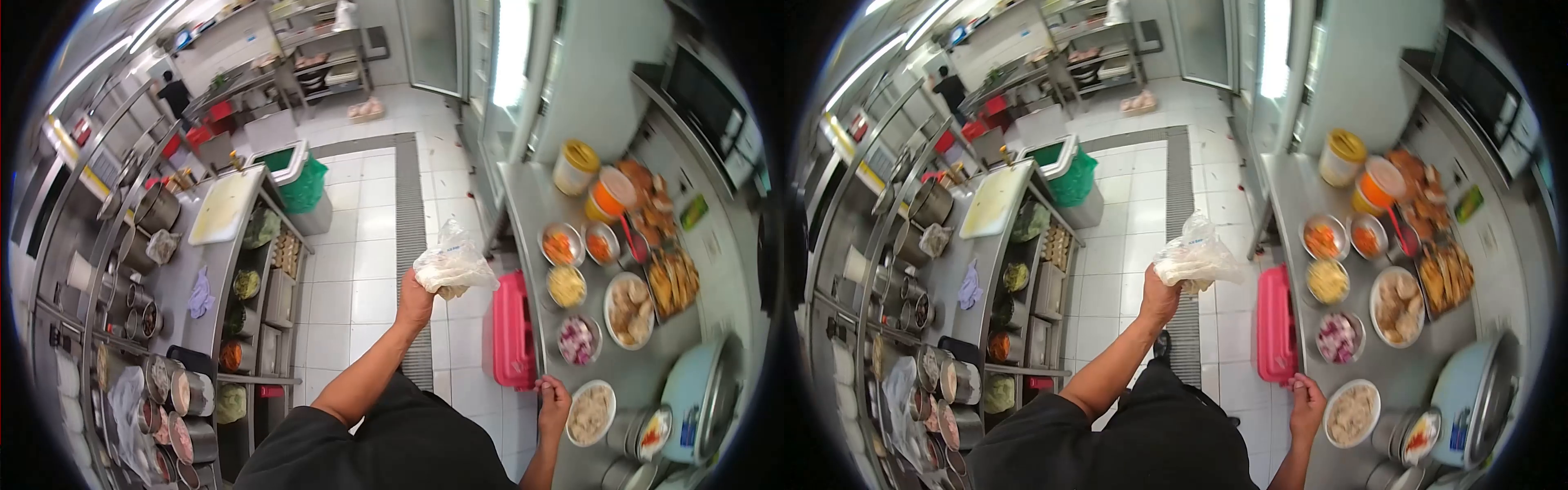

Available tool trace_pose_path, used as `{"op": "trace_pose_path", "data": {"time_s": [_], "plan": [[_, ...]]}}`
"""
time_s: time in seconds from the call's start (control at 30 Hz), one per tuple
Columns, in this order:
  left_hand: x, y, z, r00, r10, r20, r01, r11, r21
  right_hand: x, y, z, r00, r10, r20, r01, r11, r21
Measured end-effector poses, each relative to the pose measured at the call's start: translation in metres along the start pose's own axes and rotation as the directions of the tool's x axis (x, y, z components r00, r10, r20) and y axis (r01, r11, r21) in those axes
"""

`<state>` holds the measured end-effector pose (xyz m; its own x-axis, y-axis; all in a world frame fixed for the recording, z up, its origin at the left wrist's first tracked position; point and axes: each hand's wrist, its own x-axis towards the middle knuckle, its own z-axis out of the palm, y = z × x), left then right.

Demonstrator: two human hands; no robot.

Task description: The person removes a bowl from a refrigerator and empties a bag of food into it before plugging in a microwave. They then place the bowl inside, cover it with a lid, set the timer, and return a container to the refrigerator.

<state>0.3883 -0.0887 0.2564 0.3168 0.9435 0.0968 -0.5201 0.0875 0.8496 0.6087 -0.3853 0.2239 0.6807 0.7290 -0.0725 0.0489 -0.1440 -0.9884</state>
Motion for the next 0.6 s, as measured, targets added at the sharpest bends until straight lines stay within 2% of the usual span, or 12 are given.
{"op": "trace_pose_path", "data": {"time_s": [0.07, 0.1, 0.13, 0.2, 0.27, 0.33, 0.4, 0.47, 0.57, 0.6], "plan": [[0.038, 0.027, -0.047, 0.984, 0.158, -0.088, -0.138, 0.97, 0.198, 0.028, 0.004, 0.054, 0.997, -0.009, 0.081, 0.013, 0.999, -0.044], [0.056, 0.044, -0.068, 0.967, 0.235, -0.095, -0.207, 0.949, 0.238, 0.043, 0.006, 0.081, 0.995, 0.009, 0.103, 0.0, 0.996, -0.088], [0.074, 0.065, -0.087, 0.961, 0.248, -0.12, -0.215, 0.948, 0.235, 0.057, 0.005, 0.106, 0.992, 0.032, 0.124, -0.014, 0.99, -0.139], [0.111, 0.105, -0.127, 0.929, 0.355, -0.099, -0.296, 0.878, 0.375, 0.078, 0.002, 0.156, 0.985, 0.063, 0.162, -0.03, 0.979, -0.2], [0.146, 0.143, -0.161, 0.928, 0.357, -0.107, -0.302, 0.888, 0.348, 0.095, 0.001, 0.2, 0.972, 0.042, 0.231, 0.043, 0.934, -0.354], [0.186, 0.168, -0.198, 0.915, 0.394, -0.091, -0.345, 0.878, 0.332, 0.104, -0.004, 0.233, 0.96, 0.078, 0.269, 0.019, 0.941, -0.339], [0.216, 0.196, -0.219, 0.903, 0.412, -0.123, -0.351, 0.872, 0.342, 0.11, 0.013, 0.251, 0.952, 0.18, 0.248, -0.083, 0.931, -0.356], [0.244, 0.222, -0.241, 0.849, 0.526, -0.047, -0.44, 0.754, 0.487, 0.117, 0.037, 0.254, 0.946, 0.212, 0.247, -0.11, 0.922, -0.371], [0.289, 0.268, -0.282, 0.781, 0.621, -0.059, -0.474, 0.652, 0.592, 0.125, 0.062, 0.255, 0.931, 0.287, 0.224, -0.181, 0.899, -0.399], [0.308, 0.278, -0.304, 0.783, 0.612, -0.109, -0.455, 0.684, 0.57, 0.126, 0.07, 0.253, 0.919, 0.338, 0.2, -0.233, 0.879, -0.416]]}}
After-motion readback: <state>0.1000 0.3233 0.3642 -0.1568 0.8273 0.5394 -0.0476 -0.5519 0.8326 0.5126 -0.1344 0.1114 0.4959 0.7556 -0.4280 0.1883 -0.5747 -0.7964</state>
